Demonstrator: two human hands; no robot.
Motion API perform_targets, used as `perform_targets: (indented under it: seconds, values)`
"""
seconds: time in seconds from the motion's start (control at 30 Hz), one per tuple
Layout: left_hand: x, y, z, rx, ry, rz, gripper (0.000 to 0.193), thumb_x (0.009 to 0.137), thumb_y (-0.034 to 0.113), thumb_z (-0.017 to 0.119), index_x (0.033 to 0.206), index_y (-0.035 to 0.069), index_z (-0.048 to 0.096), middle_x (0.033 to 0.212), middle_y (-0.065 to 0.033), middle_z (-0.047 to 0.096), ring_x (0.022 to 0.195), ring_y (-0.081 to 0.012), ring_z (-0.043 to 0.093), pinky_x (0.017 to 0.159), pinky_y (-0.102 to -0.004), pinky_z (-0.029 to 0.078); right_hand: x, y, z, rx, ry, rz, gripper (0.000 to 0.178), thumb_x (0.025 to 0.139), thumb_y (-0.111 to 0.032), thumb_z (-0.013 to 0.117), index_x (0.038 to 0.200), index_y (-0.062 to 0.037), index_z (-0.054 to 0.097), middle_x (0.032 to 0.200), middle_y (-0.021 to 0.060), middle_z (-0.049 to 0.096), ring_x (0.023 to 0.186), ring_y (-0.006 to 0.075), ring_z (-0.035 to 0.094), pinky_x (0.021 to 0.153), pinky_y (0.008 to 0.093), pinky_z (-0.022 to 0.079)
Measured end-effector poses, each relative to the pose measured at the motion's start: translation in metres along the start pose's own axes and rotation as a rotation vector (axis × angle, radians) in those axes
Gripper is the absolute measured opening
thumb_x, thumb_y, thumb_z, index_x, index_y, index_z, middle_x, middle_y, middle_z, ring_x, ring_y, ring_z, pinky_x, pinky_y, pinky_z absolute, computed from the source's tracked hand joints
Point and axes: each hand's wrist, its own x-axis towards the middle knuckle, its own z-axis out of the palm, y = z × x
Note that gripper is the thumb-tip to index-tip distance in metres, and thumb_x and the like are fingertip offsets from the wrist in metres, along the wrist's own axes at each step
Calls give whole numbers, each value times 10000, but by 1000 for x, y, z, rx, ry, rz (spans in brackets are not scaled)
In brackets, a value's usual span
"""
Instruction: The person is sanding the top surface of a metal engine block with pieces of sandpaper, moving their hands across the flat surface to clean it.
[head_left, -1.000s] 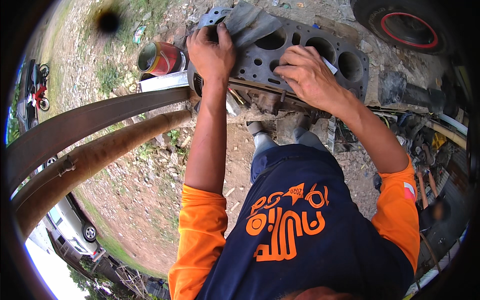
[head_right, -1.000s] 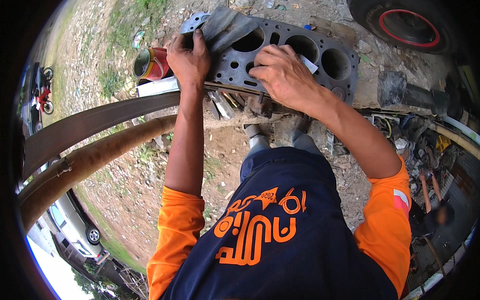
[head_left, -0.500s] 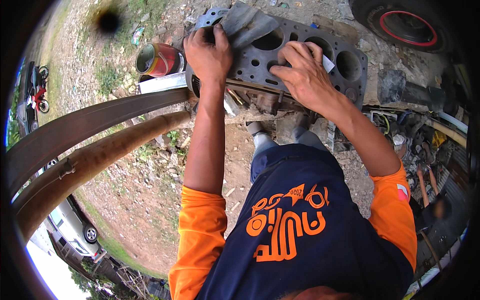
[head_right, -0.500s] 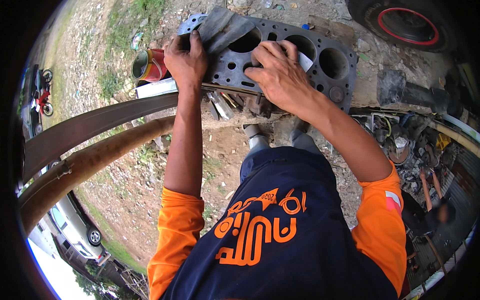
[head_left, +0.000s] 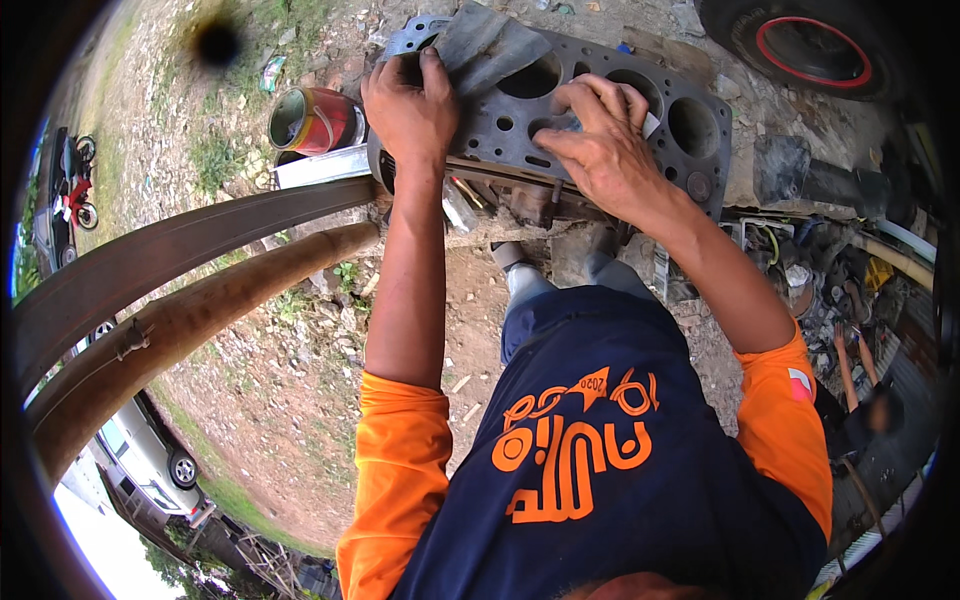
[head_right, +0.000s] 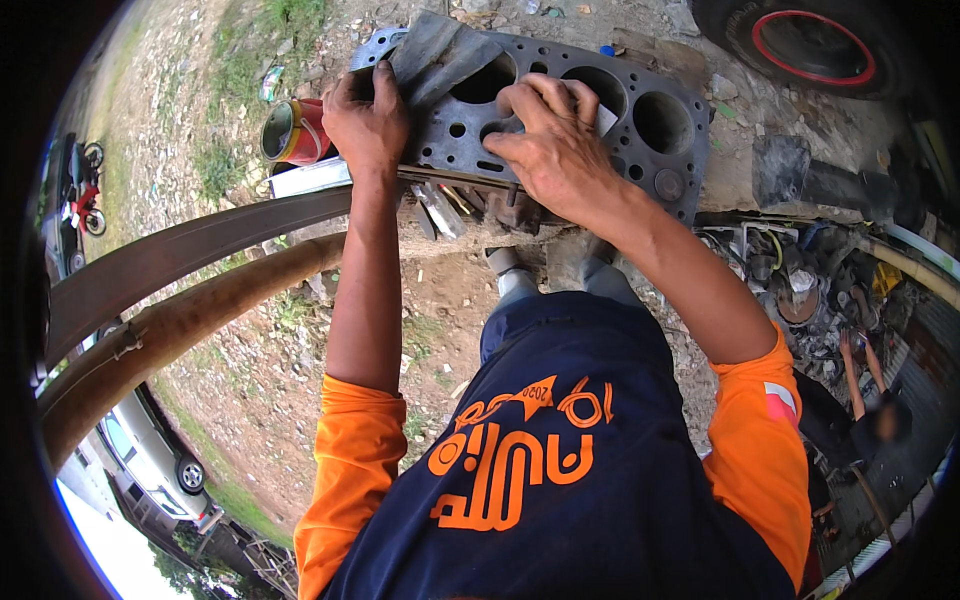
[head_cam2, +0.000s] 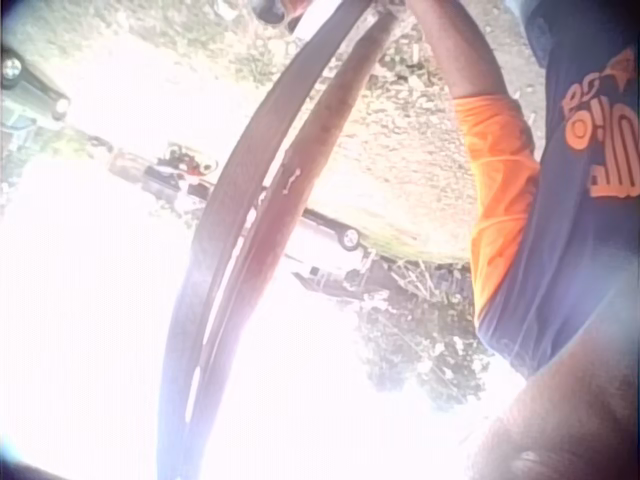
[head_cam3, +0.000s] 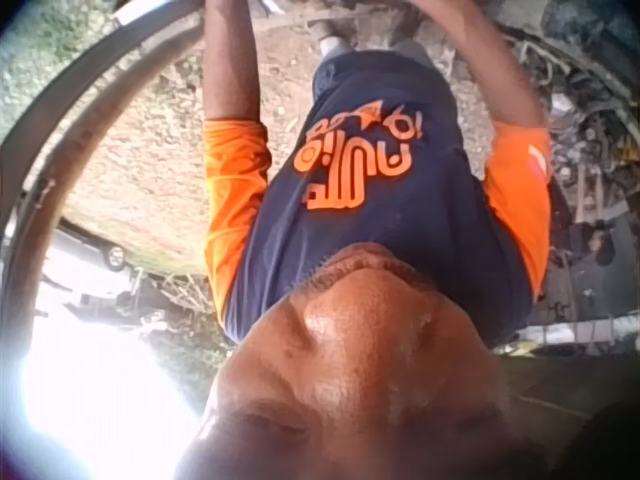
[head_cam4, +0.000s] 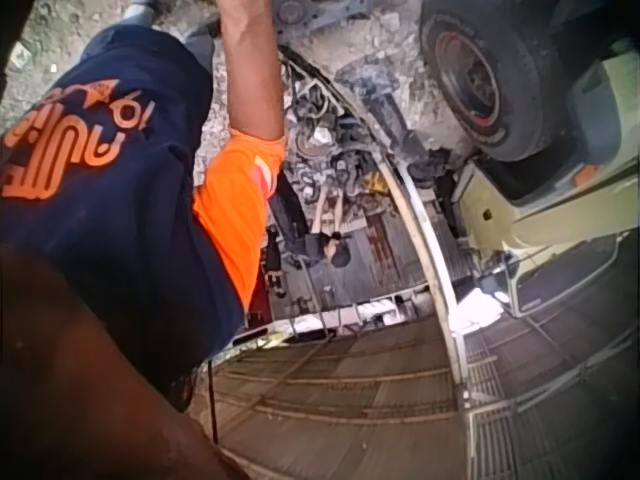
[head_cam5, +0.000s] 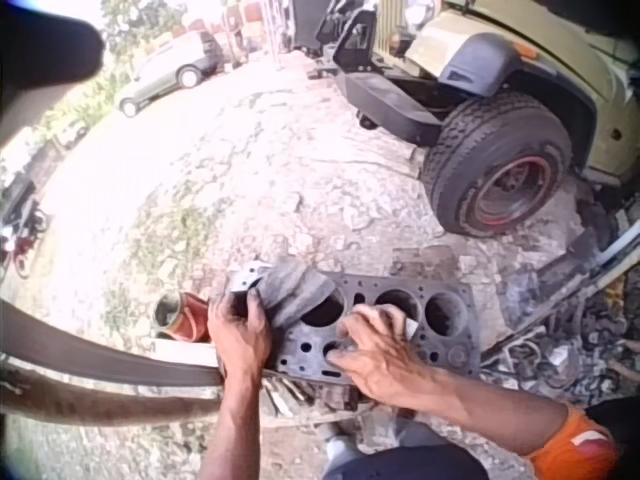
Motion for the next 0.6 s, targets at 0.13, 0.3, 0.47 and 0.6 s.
perform_targets:
  seconds: [0.13,0.3,0.47,0.6]
  values:
    - [3,-1,4,-32,24,13,295,947,298,694,913,19,786,922,-207,744,972,-425,635,912,-499,494,2,-2,5,-7,26,20,183,824,-88,809,990,-142,862,1306,83,625,1398,303,470,1160,550,238]
    - [0,-1,3,-33,6,-13,289,943,287,701,911,11,784,930,-212,744,980,-430,637,918,-501,497,9,-6,3,-14,17,29,190,810,-101,829,990,-149,866,1350,91,615,1403,303,462,1157,551,226]
    - [1,-4,2,11,-1,8,300,942,289,703,932,1,786,935,-221,741,992,-440,638,926,-505,500,-2,-2,8,-8,44,30,201,802,-107,833,994,-157,868,1426,108,585,1451,317,424,1164,559,211]
    - [2,-3,2,-2,10,-10,310,943,300,701,935,2,785,942,-221,741,997,-441,636,925,-503,498,9,-4,8,-22,42,54,186,808,-114,830,982,-168,870,1475,115,557,1490,324,384,1172,562,199]
